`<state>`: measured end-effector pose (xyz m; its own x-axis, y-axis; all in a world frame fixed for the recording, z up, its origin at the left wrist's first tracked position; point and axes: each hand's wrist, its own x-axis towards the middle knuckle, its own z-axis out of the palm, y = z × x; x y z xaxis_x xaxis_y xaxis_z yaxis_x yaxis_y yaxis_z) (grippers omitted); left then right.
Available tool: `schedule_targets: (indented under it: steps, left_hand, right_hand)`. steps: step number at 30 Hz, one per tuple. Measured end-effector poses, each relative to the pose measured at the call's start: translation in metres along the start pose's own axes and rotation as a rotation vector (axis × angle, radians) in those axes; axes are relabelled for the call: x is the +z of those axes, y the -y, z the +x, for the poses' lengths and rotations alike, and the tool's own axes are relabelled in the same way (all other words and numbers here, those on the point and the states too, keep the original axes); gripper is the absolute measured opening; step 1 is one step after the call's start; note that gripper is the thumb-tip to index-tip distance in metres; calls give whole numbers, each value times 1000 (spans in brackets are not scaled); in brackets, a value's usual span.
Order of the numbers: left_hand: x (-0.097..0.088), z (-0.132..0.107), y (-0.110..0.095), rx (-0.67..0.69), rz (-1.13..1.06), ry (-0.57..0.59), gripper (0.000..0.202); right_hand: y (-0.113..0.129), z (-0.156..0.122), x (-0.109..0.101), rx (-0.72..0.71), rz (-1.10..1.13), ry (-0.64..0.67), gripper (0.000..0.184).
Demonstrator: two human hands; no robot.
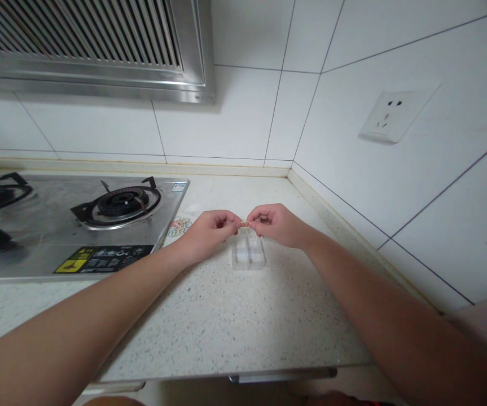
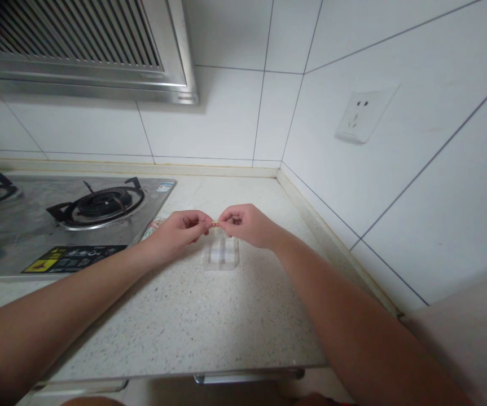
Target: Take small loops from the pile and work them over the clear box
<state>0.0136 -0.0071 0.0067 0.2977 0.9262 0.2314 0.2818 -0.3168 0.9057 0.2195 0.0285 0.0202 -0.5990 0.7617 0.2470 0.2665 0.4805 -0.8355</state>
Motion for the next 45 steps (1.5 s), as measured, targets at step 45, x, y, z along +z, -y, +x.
schedule_targets:
  steps: [45]
  left_hand:
    - [0,-1,1,11,-22,-13,24]
  right_hand:
    - [0,1,-1,-24,16,1,21]
